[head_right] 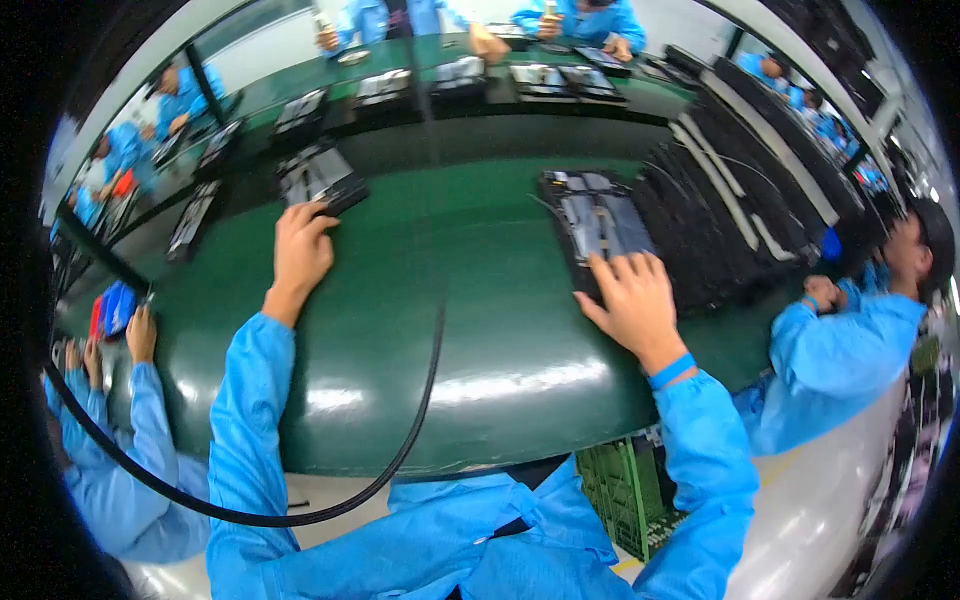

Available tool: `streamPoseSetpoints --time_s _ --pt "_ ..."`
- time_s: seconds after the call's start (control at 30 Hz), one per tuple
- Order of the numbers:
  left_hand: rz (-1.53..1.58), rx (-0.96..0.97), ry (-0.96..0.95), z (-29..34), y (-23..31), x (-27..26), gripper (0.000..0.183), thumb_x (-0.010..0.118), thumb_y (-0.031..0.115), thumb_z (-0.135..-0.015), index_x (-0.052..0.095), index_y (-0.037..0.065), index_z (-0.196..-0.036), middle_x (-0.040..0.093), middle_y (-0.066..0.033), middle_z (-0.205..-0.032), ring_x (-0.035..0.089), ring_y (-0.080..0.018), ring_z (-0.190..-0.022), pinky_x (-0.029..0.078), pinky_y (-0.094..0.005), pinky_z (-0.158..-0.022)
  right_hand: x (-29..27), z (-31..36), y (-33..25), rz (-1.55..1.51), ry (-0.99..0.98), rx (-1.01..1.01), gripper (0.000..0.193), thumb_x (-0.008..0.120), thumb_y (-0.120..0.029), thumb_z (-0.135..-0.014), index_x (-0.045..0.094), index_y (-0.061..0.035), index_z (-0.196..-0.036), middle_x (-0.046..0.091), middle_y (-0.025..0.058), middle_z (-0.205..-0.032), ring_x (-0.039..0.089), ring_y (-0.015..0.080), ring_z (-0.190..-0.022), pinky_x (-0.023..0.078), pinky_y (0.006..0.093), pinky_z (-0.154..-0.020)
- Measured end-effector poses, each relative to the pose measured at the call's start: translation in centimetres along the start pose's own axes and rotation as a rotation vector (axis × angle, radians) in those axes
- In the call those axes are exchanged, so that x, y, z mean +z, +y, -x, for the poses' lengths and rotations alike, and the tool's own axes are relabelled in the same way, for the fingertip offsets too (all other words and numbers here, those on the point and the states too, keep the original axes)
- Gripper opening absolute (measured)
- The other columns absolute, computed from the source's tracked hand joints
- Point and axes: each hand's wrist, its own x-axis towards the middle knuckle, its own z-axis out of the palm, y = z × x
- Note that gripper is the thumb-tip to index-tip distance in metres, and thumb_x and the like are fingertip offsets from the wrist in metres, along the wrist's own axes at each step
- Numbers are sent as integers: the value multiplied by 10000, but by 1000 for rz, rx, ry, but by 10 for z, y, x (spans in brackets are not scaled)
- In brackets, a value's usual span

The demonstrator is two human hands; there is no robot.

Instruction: The person assembles or repairs tablet screens by hand, working with electronic components, adhesive tape, and ribbon cables.

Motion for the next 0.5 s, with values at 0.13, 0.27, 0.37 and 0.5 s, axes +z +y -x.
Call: streamPoseSetpoints --time_s 0.13,0.27,0.37,0.5 --pt "117 61 18 4 57 -6 234 699 -8 -729 786 43 -940 731 -134 -1237 641 -360 -1245 492 -507 -1109 -13 3 21 19 18 -107 406 846 -321 -887 739 -43 -1163 664 97 -946 665 305 -873 531 441 -780" --pt "194 105 -27 9 58 -15 253 697 -14 -749 778 55 -979 722 -132 -1239 642 -367 -1230 494 -501 -1110 -3 -7 12 13 215 -100 307 824 -175 -872 748 -11 -1121 616 109 -866 641 303 -803 510 429 -698" --pt "232 140 15 12 81 -19 275 682 -25 -751 778 62 -994 728 -123 -1192 648 -356 -1181 509 -493 -1048 -9 -6 18 -12 264 -51 255 811 -96 -892 755 7 -1119 617 105 -845 632 298 -764 520 428 -672" --pt "540 16 12 12 139 -4 317 642 -50 -795 788 61 -1054 755 -117 -993 697 -349 -900 568 -469 -837 -22 -7 20 -55 307 -34 229 812 -55 -911 763 9 -1126 614 107 -826 641 294 -744 530 431 -648"
